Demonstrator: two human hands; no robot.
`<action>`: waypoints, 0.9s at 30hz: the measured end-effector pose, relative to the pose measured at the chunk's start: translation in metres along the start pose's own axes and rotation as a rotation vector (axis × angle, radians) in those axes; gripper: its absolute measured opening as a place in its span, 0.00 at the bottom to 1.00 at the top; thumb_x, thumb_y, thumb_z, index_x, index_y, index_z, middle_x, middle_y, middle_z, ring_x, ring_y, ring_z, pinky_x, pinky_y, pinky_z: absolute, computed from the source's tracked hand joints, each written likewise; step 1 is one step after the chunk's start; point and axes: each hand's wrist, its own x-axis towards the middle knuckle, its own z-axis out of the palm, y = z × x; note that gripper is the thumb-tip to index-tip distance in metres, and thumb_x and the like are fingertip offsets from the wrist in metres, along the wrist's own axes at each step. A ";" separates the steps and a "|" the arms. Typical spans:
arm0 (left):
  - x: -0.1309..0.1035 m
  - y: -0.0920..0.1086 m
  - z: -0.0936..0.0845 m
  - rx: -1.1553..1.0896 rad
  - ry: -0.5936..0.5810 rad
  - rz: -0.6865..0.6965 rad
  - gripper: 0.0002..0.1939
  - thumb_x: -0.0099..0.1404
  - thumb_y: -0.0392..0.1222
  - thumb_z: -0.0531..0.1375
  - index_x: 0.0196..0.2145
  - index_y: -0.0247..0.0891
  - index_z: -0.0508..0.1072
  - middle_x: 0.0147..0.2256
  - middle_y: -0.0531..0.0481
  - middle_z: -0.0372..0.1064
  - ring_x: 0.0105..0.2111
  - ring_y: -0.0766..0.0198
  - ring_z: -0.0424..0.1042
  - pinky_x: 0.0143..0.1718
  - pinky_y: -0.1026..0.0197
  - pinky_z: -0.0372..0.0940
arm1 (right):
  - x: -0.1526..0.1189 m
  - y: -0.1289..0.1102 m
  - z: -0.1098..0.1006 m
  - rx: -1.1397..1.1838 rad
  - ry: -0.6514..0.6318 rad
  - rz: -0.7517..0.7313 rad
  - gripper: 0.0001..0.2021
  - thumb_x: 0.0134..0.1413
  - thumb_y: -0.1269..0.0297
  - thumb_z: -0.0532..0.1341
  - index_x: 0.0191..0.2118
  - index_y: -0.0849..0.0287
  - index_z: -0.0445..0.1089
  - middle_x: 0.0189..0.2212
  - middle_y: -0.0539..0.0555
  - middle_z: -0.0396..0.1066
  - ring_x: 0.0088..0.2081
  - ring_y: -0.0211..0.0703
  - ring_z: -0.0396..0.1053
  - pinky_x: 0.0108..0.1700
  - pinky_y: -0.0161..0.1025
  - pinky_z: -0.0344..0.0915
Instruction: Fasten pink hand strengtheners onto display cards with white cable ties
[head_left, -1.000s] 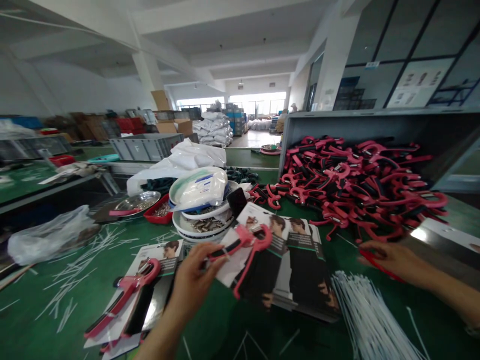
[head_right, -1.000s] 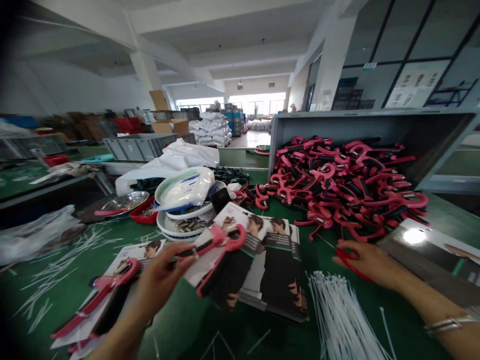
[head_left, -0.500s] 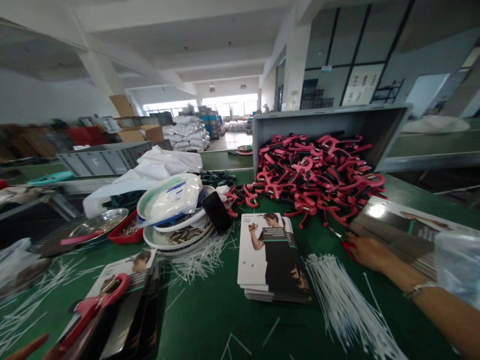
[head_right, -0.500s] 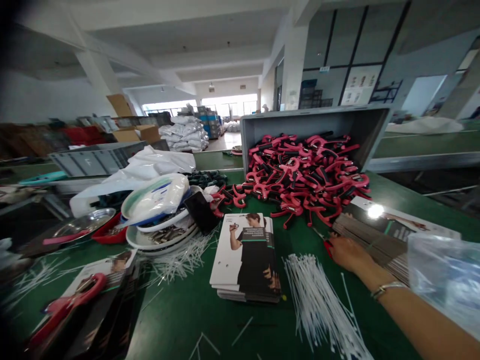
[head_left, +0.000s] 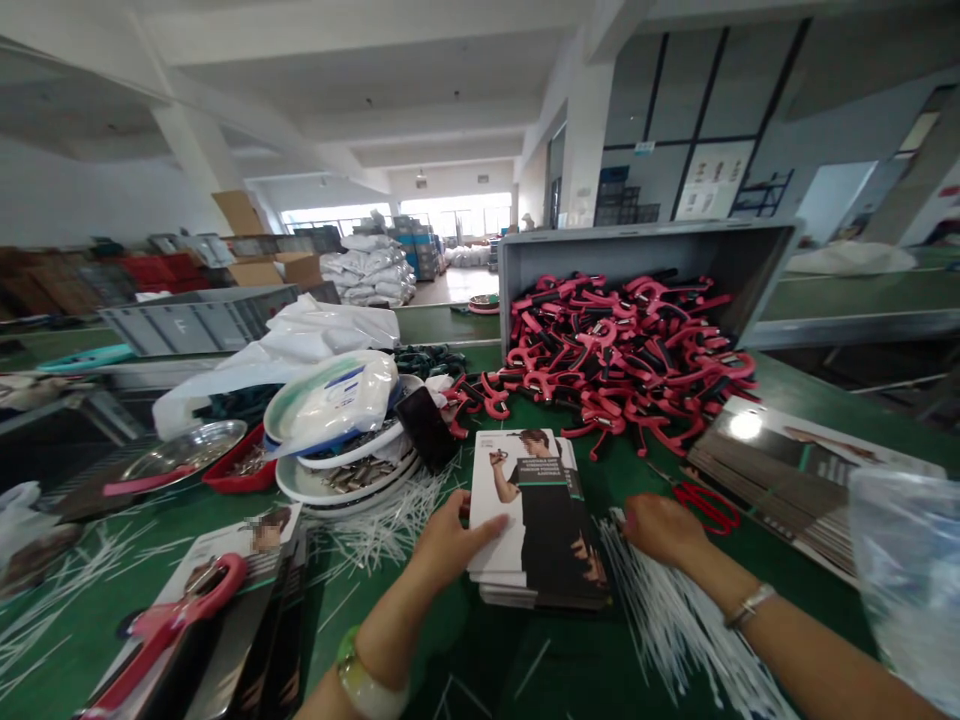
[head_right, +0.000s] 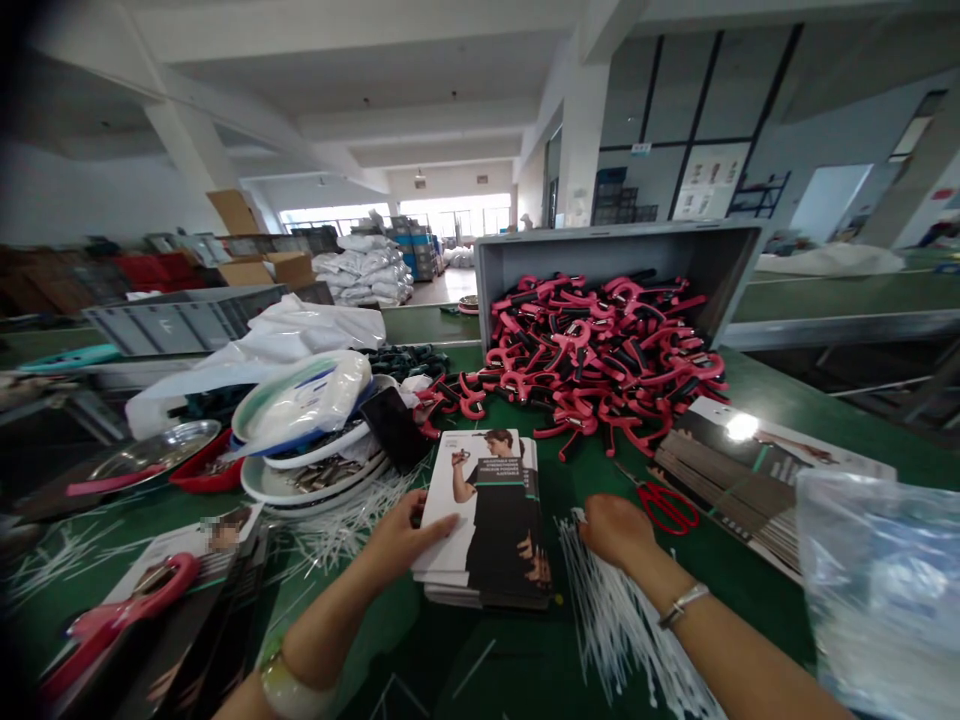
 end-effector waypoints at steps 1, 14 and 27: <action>0.004 -0.002 0.000 0.015 -0.012 0.011 0.25 0.46 0.57 0.66 0.36 0.35 0.72 0.35 0.43 0.74 0.33 0.55 0.72 0.30 0.60 0.62 | 0.003 0.003 0.001 0.028 -0.006 0.004 0.10 0.51 0.68 0.55 0.31 0.63 0.74 0.34 0.63 0.75 0.38 0.53 0.73 0.35 0.41 0.62; 0.010 0.001 -0.003 -0.091 0.034 0.049 0.21 0.50 0.52 0.65 0.36 0.33 0.72 0.29 0.45 0.74 0.27 0.59 0.71 0.25 0.63 0.62 | 0.007 0.008 0.002 0.107 -0.024 0.004 0.08 0.48 0.68 0.57 0.28 0.61 0.73 0.31 0.59 0.75 0.36 0.50 0.72 0.33 0.37 0.59; 0.003 0.002 -0.003 -0.253 -0.034 0.016 0.28 0.49 0.52 0.66 0.44 0.32 0.69 0.30 0.46 0.75 0.27 0.58 0.74 0.26 0.61 0.66 | 0.012 0.035 0.004 0.251 0.002 0.029 0.11 0.49 0.67 0.54 0.27 0.59 0.74 0.28 0.53 0.75 0.32 0.41 0.71 0.32 0.33 0.59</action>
